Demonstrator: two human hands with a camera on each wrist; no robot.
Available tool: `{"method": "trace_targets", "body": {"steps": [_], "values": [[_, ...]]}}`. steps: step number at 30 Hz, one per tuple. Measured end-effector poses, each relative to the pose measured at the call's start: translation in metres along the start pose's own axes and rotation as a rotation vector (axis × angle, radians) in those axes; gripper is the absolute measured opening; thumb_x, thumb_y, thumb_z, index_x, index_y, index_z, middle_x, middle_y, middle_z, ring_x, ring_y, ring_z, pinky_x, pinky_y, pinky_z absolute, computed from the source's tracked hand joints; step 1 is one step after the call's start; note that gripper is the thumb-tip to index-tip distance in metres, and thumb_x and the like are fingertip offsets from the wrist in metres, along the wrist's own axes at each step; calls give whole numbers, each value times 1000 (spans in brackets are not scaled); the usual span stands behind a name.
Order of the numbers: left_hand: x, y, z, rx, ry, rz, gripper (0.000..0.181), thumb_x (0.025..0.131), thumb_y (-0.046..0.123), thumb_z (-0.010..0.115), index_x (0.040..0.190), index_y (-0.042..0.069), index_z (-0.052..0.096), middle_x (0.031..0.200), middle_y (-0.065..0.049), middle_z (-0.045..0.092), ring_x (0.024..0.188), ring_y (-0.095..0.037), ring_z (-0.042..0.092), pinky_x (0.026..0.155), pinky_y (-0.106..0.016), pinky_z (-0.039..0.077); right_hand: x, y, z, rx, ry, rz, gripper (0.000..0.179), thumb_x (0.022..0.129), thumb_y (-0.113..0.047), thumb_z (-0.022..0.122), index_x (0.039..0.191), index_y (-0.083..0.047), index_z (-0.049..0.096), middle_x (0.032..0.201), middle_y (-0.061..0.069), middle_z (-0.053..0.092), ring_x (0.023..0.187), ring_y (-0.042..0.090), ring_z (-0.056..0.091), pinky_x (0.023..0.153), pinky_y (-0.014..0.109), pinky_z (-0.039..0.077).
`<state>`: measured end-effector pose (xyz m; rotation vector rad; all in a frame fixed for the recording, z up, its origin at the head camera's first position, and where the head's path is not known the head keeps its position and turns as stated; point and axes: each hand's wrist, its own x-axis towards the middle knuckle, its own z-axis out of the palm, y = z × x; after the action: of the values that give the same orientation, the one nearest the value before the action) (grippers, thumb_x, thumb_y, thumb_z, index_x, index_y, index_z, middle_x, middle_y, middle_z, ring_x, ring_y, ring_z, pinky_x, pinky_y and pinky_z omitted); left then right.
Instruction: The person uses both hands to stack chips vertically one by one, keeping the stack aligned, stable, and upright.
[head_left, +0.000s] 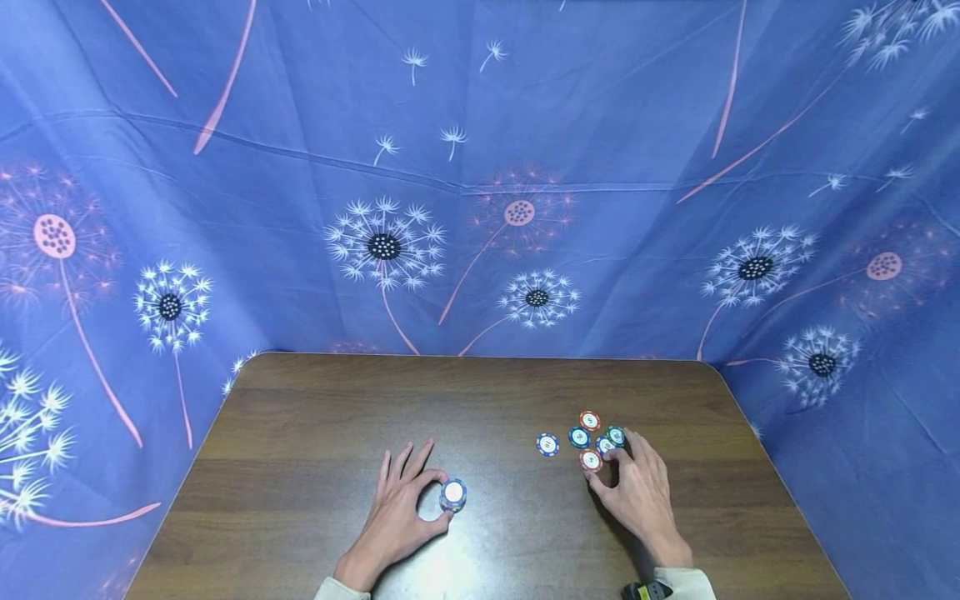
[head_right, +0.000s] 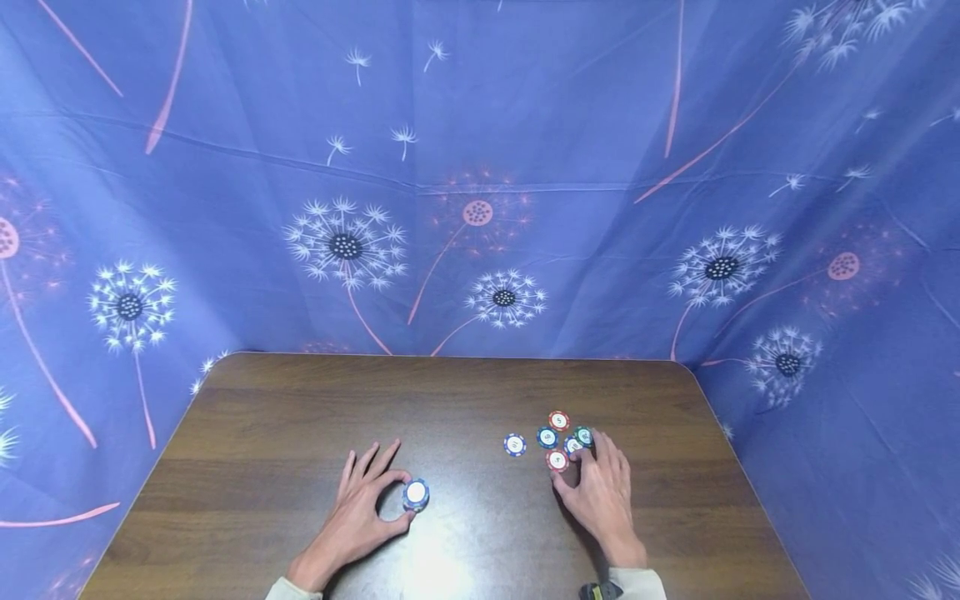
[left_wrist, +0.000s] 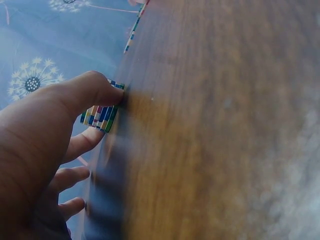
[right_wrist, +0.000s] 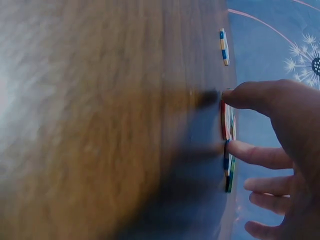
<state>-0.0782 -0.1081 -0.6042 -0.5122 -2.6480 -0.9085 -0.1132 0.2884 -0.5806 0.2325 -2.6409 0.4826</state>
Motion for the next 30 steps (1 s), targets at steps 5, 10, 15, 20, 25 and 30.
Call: {"method": "trace_targets", "body": {"steps": [5, 10, 15, 20, 25, 30], "values": [[0, 0, 0, 6, -6, -1, 39, 68, 32, 89, 103, 27, 72, 159, -17, 56, 146, -53, 45, 121, -76, 19, 4, -6, 1, 0, -24, 11, 36, 74, -26, 92, 92, -2, 72, 142, 35, 57, 134, 54, 50, 108, 70, 39], [0, 0, 0, 1, -12, -6, 39, 68, 33, 90, 103, 27, 72, 159, -17, 55, 146, -53, 44, 121, -76, 18, 8, -6, 2, -8, -68, 25, 34, 76, -24, 91, 93, -3, 71, 145, 37, 54, 137, 56, 48, 110, 72, 38], [1, -1, 0, -22, -34, -22, 39, 71, 34, 90, 105, 26, 73, 162, -16, 52, 149, -53, 42, 122, -76, 15, 11, -5, 3, -9, -93, 24, 35, 76, -23, 91, 95, -1, 71, 147, 37, 53, 138, 55, 48, 110, 72, 38], [1, -2, 0, -34, -55, -36, 39, 71, 36, 90, 105, 27, 73, 164, -15, 50, 151, -51, 39, 124, -75, 13, 12, -3, 4, -21, -98, 8, 35, 73, -24, 89, 93, -2, 70, 146, 37, 54, 137, 54, 49, 111, 72, 38], [1, -2, 1, -37, -56, -40, 39, 71, 35, 90, 105, 26, 73, 164, -14, 49, 152, -51, 38, 124, -74, 12, 12, -1, 4, -49, -105, -15, 33, 71, -29, 88, 86, -7, 68, 145, 35, 57, 137, 53, 51, 111, 73, 38], [1, -3, 1, -35, -52, -33, 39, 72, 35, 91, 105, 26, 73, 164, -15, 50, 151, -52, 38, 124, -75, 13, 10, 1, 4, -57, -104, -37, 35, 70, -34, 88, 81, -11, 64, 145, 33, 58, 137, 51, 53, 110, 74, 39]]}}
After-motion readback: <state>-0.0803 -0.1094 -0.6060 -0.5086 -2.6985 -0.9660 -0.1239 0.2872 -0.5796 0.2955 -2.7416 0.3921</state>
